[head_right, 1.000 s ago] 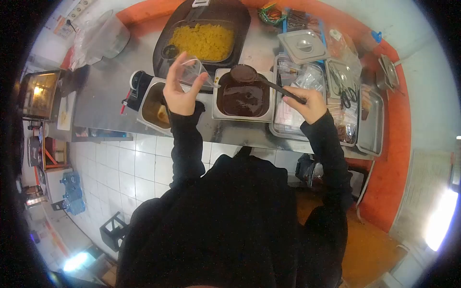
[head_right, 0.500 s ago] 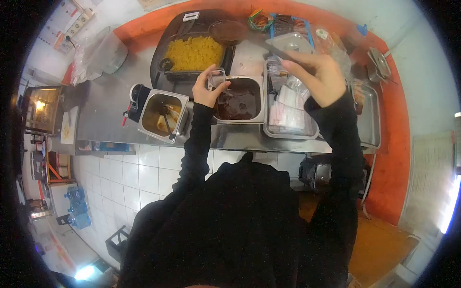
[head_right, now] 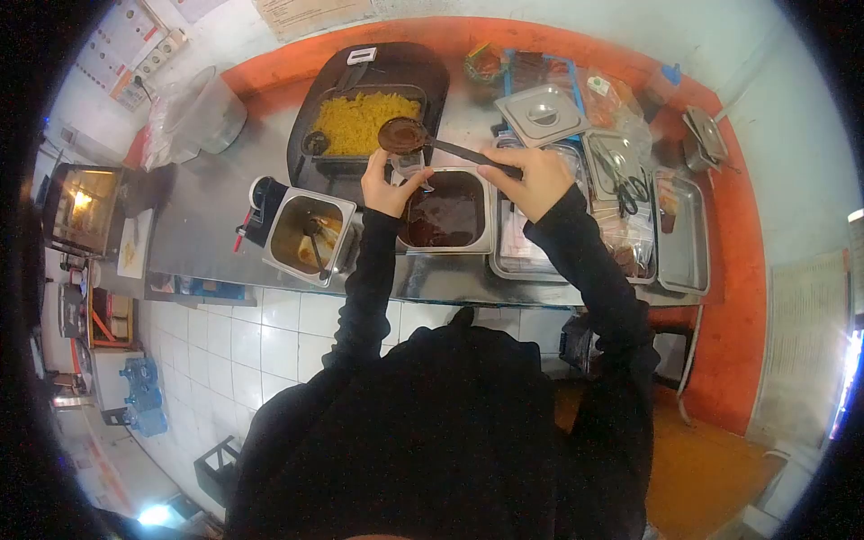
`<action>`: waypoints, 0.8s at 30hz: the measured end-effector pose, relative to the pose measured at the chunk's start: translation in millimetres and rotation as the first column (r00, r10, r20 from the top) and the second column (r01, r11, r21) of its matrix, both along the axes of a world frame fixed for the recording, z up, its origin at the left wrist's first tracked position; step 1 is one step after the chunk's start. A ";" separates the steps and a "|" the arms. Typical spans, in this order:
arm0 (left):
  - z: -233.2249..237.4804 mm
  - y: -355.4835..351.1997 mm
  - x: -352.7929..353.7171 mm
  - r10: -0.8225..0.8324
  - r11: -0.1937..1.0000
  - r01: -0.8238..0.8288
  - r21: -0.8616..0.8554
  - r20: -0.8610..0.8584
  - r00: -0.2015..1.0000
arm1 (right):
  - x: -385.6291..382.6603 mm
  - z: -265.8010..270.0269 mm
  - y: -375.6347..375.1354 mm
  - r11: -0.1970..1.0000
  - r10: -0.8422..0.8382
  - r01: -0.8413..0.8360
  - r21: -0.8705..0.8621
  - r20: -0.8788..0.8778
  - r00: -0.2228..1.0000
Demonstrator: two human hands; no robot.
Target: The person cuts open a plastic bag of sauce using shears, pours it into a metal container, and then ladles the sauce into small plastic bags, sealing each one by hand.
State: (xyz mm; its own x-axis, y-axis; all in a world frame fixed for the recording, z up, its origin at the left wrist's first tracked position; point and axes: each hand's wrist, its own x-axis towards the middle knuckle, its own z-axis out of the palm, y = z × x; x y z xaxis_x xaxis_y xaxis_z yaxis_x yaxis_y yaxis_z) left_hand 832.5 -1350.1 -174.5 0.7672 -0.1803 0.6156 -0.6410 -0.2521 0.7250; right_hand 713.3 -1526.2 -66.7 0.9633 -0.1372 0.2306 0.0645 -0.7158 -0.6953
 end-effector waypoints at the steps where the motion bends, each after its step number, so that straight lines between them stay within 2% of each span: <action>1: 1.0 0.4 -0.2 0.001 1.000 -0.001 -0.007 -0.001 1.000 | -0.4 1.2 0.9 0.999 -0.010 0.010 -0.036 -0.004 1.000; 10: 9.6 2.3 -3.3 -0.020 0.998 0.018 -0.052 -0.028 0.999 | -0.3 10.6 0.6 0.989 0.002 0.010 -0.150 0.076 0.997; 17: 14.1 3.2 -4.1 -0.004 0.999 0.003 -0.052 -0.019 1.000 | 0.2 22.2 0.2 0.969 -0.034 0.046 -0.243 0.053 0.998; 19: 18.2 4.0 -5.1 -0.001 0.998 0.000 -0.057 -0.008 1.000 | 2.1 19.5 -2.2 0.973 0.005 0.030 -0.228 0.151 0.988; 24: 20.3 2.8 -2.6 -0.024 0.996 0.024 -0.089 0.006 1.000 | 1.3 26.4 2.2 0.939 -0.004 0.065 -0.338 0.180 0.984</action>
State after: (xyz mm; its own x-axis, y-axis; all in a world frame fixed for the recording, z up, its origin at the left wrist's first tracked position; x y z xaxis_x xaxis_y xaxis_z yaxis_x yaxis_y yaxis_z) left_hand 829.9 -1347.3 -154.2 0.7600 -0.1431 0.6340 -0.6499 -0.1716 0.7404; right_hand 714.6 -1524.0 -40.3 0.9001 -0.0529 0.4325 0.1331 -0.9118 -0.3885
